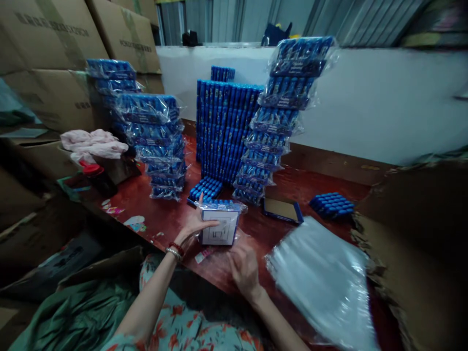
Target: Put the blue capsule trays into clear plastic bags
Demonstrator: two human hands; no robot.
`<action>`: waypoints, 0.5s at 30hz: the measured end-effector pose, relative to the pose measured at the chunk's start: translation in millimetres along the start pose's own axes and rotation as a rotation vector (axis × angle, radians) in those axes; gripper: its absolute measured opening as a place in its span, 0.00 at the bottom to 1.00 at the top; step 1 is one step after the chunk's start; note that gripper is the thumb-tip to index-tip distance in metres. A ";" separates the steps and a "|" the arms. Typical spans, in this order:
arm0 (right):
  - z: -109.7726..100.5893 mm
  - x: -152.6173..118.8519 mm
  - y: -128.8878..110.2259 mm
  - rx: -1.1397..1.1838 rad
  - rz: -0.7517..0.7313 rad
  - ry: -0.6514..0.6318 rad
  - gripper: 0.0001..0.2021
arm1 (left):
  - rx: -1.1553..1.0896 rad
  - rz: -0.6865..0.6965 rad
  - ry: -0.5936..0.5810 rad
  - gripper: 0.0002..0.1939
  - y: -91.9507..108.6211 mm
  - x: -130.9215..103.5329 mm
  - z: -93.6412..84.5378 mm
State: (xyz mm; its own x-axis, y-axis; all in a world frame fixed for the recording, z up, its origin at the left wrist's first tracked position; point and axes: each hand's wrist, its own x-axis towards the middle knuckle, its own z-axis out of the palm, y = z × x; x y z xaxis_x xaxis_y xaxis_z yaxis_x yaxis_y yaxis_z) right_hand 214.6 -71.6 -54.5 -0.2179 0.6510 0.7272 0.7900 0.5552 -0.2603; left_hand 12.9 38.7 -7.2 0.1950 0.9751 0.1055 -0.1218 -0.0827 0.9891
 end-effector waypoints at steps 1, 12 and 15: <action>-3.3 5.5 7.4 -0.119 0.123 0.044 0.17 | 0.014 0.011 0.009 0.55 -2.1 -0.3 4.7; -23.2 -32.4 34.3 -0.275 0.109 -0.577 0.18 | -0.178 -0.011 0.072 0.52 4.9 -16.0 4.5; -55.5 -75.2 15.7 -0.211 0.082 -0.592 0.20 | -0.229 -0.018 0.125 0.52 8.2 -17.6 0.2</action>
State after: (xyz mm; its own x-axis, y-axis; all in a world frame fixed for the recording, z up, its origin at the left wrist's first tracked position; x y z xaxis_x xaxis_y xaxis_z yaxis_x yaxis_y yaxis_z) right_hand 275.3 -140.6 -78.1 -0.3842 0.8968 0.2195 0.9004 0.4165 -0.1256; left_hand 8.7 20.8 -1.0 0.0788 0.9950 0.0609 -0.3395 -0.0307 0.9401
